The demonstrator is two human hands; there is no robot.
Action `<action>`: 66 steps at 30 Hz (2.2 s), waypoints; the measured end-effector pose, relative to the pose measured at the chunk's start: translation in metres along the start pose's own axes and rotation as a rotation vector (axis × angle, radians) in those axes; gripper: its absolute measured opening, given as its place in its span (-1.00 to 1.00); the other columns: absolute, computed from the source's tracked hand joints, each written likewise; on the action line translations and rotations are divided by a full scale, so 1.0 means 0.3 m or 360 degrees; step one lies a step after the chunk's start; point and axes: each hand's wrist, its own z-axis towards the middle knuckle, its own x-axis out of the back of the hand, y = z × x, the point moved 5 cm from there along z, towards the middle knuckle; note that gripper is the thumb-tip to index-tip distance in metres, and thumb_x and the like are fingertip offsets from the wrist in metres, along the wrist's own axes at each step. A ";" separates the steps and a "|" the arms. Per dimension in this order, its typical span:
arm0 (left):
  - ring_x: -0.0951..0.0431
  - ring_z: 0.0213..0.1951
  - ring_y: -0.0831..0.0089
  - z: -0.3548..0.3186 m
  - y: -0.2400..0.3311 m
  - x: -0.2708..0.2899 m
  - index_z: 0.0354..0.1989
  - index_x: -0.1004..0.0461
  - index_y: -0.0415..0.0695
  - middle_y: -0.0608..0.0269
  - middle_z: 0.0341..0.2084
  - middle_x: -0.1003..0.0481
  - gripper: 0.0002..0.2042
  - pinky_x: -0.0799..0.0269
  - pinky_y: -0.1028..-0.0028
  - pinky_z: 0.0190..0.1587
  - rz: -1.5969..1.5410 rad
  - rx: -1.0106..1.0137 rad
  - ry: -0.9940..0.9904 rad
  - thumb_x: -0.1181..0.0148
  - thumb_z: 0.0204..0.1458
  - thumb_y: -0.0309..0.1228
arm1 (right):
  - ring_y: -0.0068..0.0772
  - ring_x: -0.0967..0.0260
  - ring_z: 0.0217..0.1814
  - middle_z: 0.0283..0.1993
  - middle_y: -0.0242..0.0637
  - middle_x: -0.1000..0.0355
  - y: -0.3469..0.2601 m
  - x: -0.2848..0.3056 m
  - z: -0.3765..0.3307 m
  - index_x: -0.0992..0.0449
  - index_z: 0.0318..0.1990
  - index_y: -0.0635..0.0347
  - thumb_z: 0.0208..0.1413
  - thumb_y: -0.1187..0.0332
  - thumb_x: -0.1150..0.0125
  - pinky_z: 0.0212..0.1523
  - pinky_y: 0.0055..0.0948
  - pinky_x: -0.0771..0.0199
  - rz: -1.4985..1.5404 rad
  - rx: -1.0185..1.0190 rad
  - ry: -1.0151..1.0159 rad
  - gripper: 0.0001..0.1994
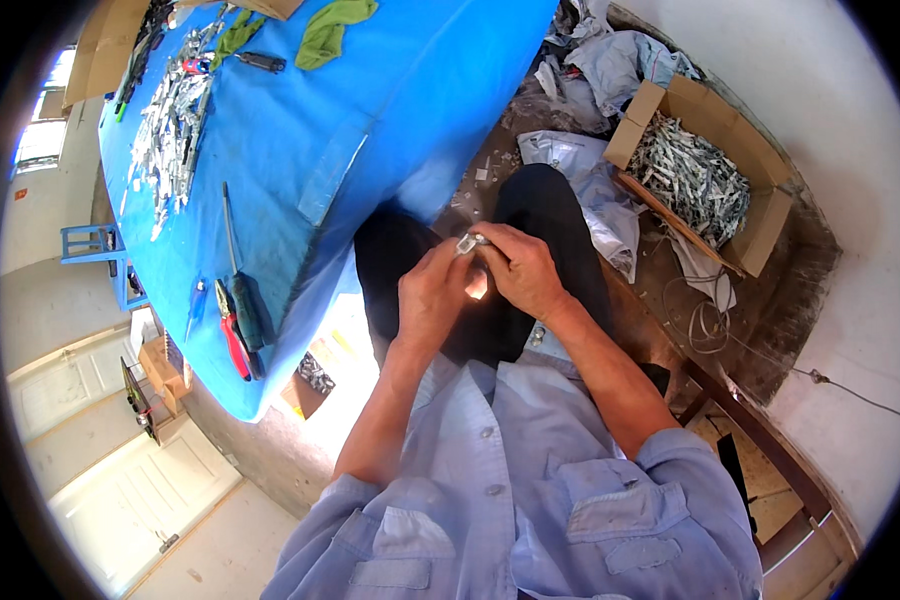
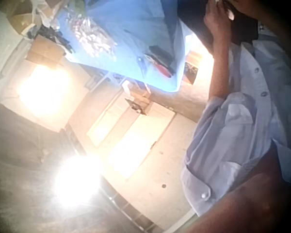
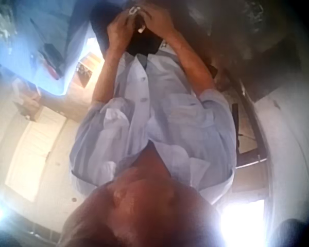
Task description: The person disassembles small metal components at a table using a screwdriver and pliers, placing the parts into a cardboard box.
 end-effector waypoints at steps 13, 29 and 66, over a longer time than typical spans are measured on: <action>-0.67 -0.33 0.11 -0.038 -0.001 0.051 -0.02 -0.57 -0.24 -0.02 -0.29 -0.63 -0.80 -0.55 0.30 -0.24 -0.0048 0.0133 -0.0021 -0.23 0.24 -0.46 | -0.37 -0.54 0.06 0.06 -0.16 -0.53 0.053 0.013 0.014 -0.57 0.11 0.27 0.22 0.58 -0.20 0.07 -0.43 -0.55 0.0606 -0.0322 0.0016 -0.69; -0.63 -0.30 0.43 -0.036 0.056 0.020 0.07 -0.53 -0.26 0.11 -0.34 -0.63 -0.75 -0.50 0.44 -0.17 -0.0542 0.0363 -0.0112 -0.06 0.36 -0.39 | -0.34 -0.53 0.09 0.05 -0.19 -0.54 0.078 0.019 0.012 -0.63 -0.01 0.26 0.07 0.67 -0.31 0.08 -0.44 -0.54 0.0637 -0.0285 0.0124 -0.69; -0.56 -0.12 0.59 -0.050 0.004 -0.004 0.10 -0.54 -0.24 0.32 -0.10 -0.60 -0.74 -0.47 0.55 0.02 -0.1123 0.0497 -0.0222 -0.25 0.31 -0.40 | -0.31 -0.52 0.15 0.11 -0.21 -0.49 0.091 0.027 0.016 -0.61 -0.03 0.25 0.09 0.73 -0.26 0.10 -0.42 -0.60 0.0703 -0.0305 0.0122 -0.69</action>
